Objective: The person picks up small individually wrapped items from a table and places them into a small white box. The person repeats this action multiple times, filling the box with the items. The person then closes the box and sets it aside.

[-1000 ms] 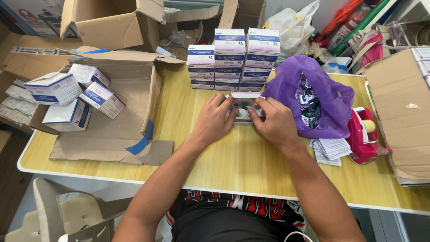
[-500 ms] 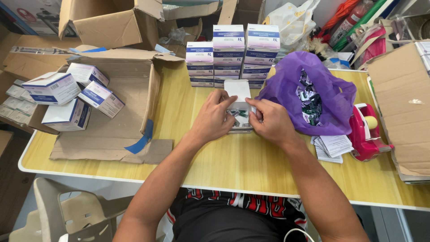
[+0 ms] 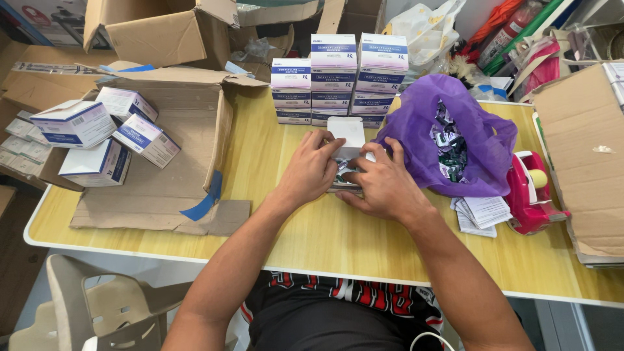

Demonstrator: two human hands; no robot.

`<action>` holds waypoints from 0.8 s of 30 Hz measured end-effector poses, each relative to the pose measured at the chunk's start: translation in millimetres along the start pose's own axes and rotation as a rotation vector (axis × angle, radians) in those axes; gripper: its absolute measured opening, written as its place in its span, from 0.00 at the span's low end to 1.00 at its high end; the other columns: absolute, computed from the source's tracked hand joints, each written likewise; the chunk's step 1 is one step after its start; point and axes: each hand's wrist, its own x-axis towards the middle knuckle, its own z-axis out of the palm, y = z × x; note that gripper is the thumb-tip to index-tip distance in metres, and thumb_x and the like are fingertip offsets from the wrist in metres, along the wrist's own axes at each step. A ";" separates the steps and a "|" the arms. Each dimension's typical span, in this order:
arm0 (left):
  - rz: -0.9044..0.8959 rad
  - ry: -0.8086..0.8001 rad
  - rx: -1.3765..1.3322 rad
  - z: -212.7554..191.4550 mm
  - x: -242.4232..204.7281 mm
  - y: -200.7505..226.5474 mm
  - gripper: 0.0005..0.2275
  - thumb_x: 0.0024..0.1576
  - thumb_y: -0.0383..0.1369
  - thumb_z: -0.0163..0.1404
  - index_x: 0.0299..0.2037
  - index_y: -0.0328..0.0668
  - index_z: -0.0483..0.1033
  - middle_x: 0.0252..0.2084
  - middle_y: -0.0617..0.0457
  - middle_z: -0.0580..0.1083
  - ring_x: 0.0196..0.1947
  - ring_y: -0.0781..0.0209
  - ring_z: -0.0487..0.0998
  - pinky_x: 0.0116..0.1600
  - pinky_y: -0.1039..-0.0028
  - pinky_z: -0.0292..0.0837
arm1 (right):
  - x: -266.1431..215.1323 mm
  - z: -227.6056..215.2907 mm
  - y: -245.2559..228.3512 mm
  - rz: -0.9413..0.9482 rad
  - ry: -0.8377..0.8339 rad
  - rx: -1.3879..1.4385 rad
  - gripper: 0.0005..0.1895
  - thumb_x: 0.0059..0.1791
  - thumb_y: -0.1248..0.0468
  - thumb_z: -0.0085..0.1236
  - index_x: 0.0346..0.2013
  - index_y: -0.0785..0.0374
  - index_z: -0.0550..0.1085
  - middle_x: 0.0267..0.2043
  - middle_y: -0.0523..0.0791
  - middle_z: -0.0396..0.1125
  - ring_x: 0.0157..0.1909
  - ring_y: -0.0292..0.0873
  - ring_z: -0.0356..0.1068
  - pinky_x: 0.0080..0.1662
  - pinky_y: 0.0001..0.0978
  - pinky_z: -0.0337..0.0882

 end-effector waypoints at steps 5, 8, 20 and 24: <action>0.015 0.081 -0.023 -0.6 0.0 2.4 0.18 0.54 0.20 0.47 0.54 0.35 0.78 0.50 0.43 0.74 0.50 0.44 0.73 0.57 0.58 0.71 | 1.0 4.3 1.2 0.035 0.024 0.019 0.19 0.42 0.47 0.67 0.39 0.55 0.83 0.48 0.42 0.72 0.64 0.52 0.59 0.65 0.62 0.50; 0.017 0.119 -0.017 -3.4 1.3 7.7 0.15 0.56 0.20 0.48 0.53 0.37 0.78 0.49 0.45 0.76 0.51 0.43 0.74 0.57 0.58 0.71 | 1.6 1.7 4.5 -0.010 0.139 0.086 0.23 0.41 0.48 0.68 0.45 0.56 0.81 0.50 0.42 0.73 0.62 0.52 0.61 0.64 0.61 0.53; 0.266 0.211 -0.136 15.5 27.0 75.8 0.18 0.53 0.17 0.51 0.54 0.37 0.76 0.53 0.44 0.75 0.56 0.42 0.74 0.62 0.58 0.71 | -54.2 -42.7 80.0 0.633 0.371 0.373 0.16 0.48 0.70 0.56 0.50 0.63 0.78 0.44 0.52 0.74 0.41 0.54 0.78 0.45 0.43 0.75; 0.317 0.004 -0.242 93.4 72.1 106.9 0.20 0.52 0.19 0.52 0.56 0.33 0.71 0.55 0.40 0.74 0.58 0.40 0.75 0.64 0.59 0.71 | -72.6 -28.0 105.6 0.520 0.217 0.181 0.18 0.43 0.67 0.63 0.48 0.66 0.78 0.45 0.56 0.74 0.50 0.62 0.74 0.50 0.50 0.73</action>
